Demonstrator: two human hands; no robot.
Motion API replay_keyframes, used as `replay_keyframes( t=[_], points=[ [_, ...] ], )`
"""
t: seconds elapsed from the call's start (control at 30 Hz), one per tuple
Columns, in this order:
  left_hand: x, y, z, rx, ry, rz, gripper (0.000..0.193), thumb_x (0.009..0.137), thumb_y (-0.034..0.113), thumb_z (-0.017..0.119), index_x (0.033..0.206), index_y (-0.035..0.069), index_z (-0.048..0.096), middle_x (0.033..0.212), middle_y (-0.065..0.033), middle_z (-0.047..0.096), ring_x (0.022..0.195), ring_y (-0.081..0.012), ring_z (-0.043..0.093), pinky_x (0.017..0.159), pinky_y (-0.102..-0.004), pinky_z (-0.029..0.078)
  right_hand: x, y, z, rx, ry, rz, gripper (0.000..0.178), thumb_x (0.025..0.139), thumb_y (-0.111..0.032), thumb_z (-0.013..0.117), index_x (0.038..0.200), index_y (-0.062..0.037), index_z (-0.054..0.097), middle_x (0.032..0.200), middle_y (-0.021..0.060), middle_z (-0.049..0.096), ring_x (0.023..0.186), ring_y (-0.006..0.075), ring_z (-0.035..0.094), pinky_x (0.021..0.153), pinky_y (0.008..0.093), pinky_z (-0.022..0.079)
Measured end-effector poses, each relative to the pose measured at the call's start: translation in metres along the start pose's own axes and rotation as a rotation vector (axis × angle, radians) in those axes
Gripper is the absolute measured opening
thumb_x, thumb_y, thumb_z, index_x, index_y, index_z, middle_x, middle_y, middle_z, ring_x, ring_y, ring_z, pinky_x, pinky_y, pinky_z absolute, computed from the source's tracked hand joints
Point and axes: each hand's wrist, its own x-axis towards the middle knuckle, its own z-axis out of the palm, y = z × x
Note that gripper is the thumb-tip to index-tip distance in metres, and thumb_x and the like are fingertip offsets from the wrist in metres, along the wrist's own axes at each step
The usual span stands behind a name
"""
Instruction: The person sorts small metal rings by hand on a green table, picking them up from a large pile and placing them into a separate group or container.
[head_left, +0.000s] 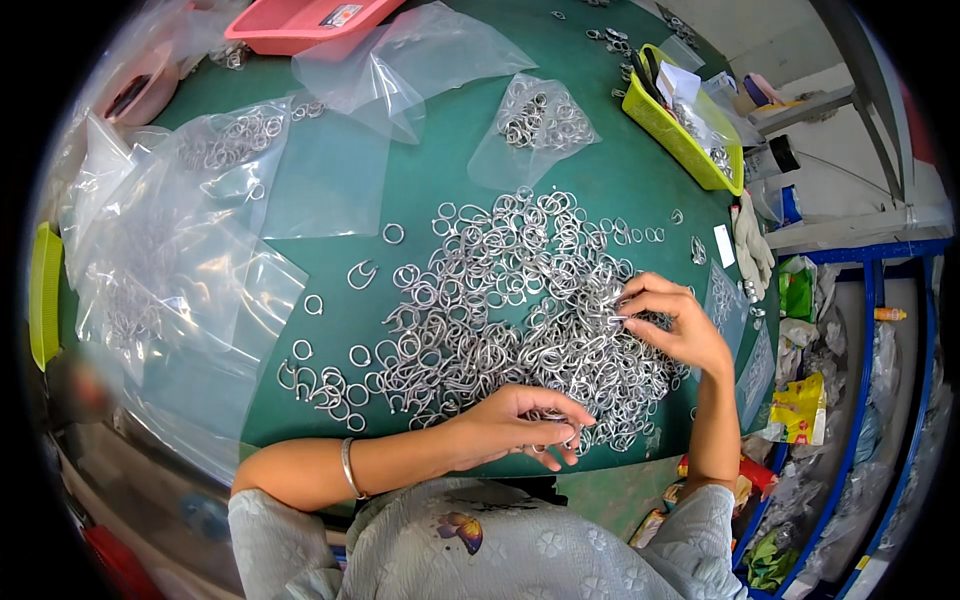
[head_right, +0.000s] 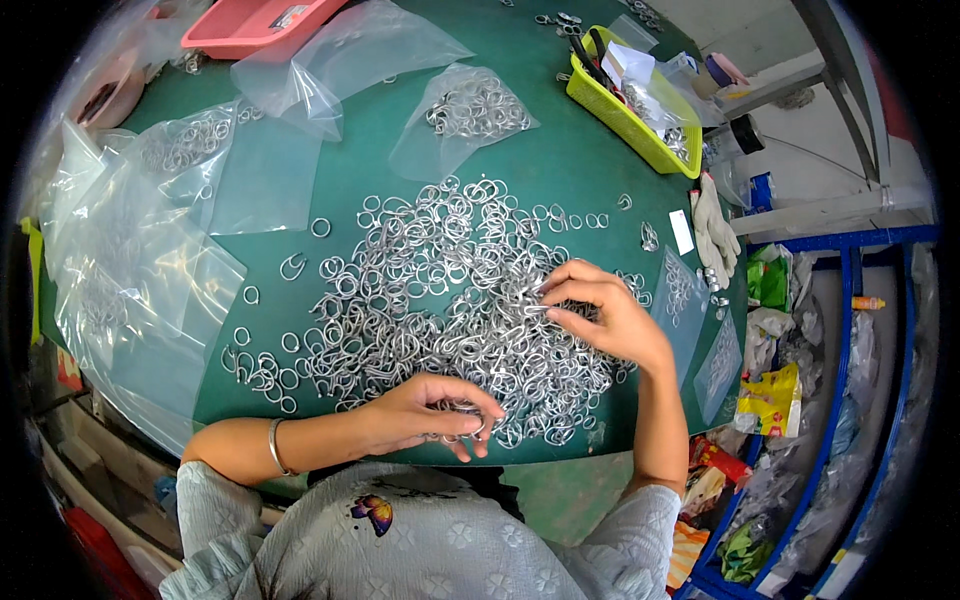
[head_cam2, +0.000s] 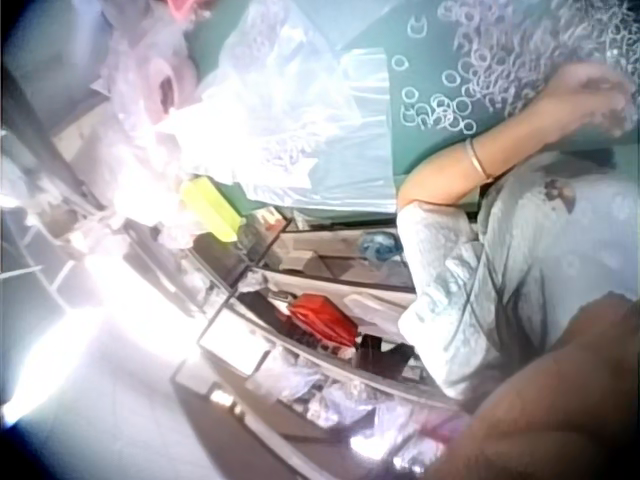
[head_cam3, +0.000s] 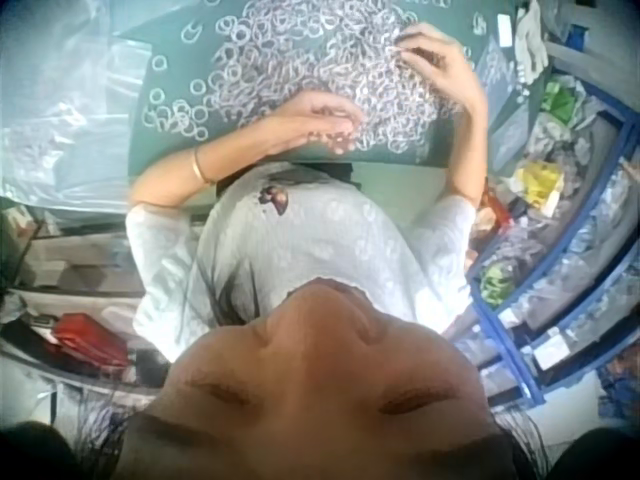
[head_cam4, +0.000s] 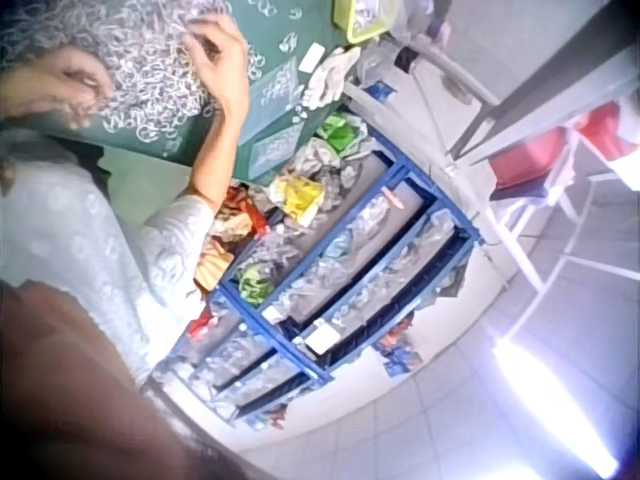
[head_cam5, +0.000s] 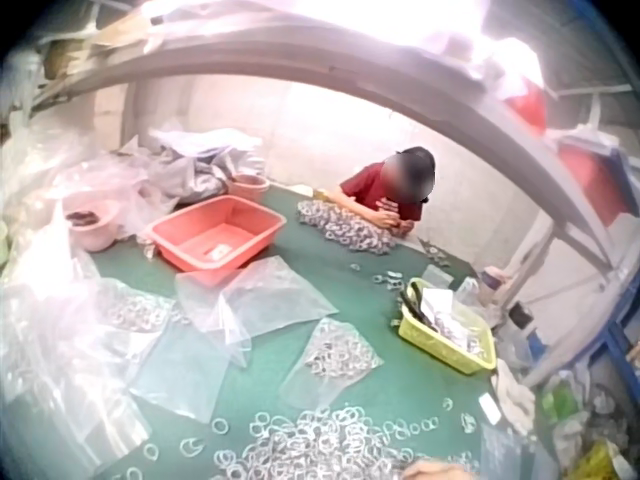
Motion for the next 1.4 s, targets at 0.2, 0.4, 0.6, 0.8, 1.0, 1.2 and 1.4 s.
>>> replay_keyframes(
  t=[0.2, 0.4, 0.6, 0.8, 1.0, 1.2, 1.4],
  points=[
    [-0.001, 0.000, 0.000, -0.011, -0.006, -0.003, 0.027, 0.093, 0.013, 0.059, 0.117, 0.001, 0.059, 0.099, -0.0082, 0.063, 0.089, -0.0163, 0.063, 0.073, -0.0295, 0.055, 0.042, -0.013, 0.001, -0.087, 0.188, -0.089, 0.034, 0.076, -0.021, 0.075, 0.104, -0.0052, 0.066, 0.117, 0.0119, 0.058, 0.111, 0.0289, 0.053, 0.096, 0.0403, 0.039],
    [-0.002, 0.005, 0.000, 0.014, 0.005, 0.014, 0.027, 0.094, 0.014, 0.058, 0.117, 0.000, 0.058, 0.095, -0.0084, 0.065, 0.088, -0.0155, 0.065, 0.074, -0.0285, 0.055, 0.032, -0.029, 0.031, -0.323, -0.191, -0.094, 0.061, 0.060, -0.035, 0.083, 0.113, -0.0134, 0.062, 0.144, 0.0091, 0.038, 0.135, 0.0334, 0.030, 0.106, 0.0515, 0.029],
    [-0.001, 0.002, 0.000, 0.008, 0.011, 0.008, 0.027, 0.093, 0.014, 0.058, 0.117, 0.000, 0.059, 0.095, -0.0082, 0.065, 0.088, -0.0158, 0.065, 0.073, -0.0290, 0.055, 0.004, -0.014, 0.018, -0.345, 0.118, 0.038, 0.038, 0.068, -0.012, 0.079, 0.100, -0.0047, 0.058, 0.127, 0.0111, 0.052, 0.119, 0.0313, 0.049, 0.095, 0.0372, 0.043],
    [-0.001, 0.003, 0.001, 0.018, 0.002, 0.007, 0.027, 0.093, 0.013, 0.058, 0.117, 0.000, 0.059, 0.095, -0.0080, 0.065, 0.088, -0.0161, 0.065, 0.073, -0.0289, 0.055, -0.023, 0.011, 0.017, -0.123, 0.373, 0.172, 0.021, 0.075, -0.003, 0.072, 0.089, -0.0017, 0.056, 0.113, 0.0053, 0.057, 0.075, 0.0112, 0.051, 0.059, 0.0227, 0.040],
    [-0.002, 0.002, 0.002, 0.037, -0.010, 0.019, 0.025, 0.093, 0.011, 0.057, 0.116, 0.002, 0.060, 0.098, -0.0067, 0.062, 0.087, -0.0166, 0.064, 0.071, -0.0288, 0.055, -0.045, 0.018, 0.017, -0.045, 0.458, 0.280, 0.014, 0.078, 0.002, 0.067, 0.087, 0.0001, 0.056, 0.105, 0.0053, 0.061, 0.063, 0.0080, 0.046, 0.056, 0.0219, 0.038],
    [-0.001, 0.002, 0.002, 0.049, -0.040, 0.032, 0.025, 0.093, 0.010, 0.056, 0.116, 0.002, 0.060, 0.096, -0.0066, 0.062, 0.086, -0.0163, 0.064, 0.067, -0.0281, 0.055, -0.066, 0.007, 0.016, -0.215, 0.494, 0.360, 0.020, 0.076, 0.003, 0.066, 0.093, -0.0005, 0.057, 0.105, 0.0109, 0.061, 0.085, 0.0213, 0.058, 0.071, 0.0295, 0.045],
    [-0.001, -0.001, 0.001, 0.106, -0.065, 0.006, 0.026, 0.093, 0.012, 0.057, 0.117, 0.001, 0.060, 0.091, -0.0065, 0.061, 0.082, -0.0165, 0.064, 0.063, -0.0277, 0.055, -0.036, -0.033, 0.038, -0.349, 0.374, 0.069, 0.044, 0.070, -0.007, 0.073, 0.112, -0.0058, 0.060, 0.126, 0.0118, 0.053, 0.119, 0.0337, 0.047, 0.099, 0.0431, 0.036]
  ],
)
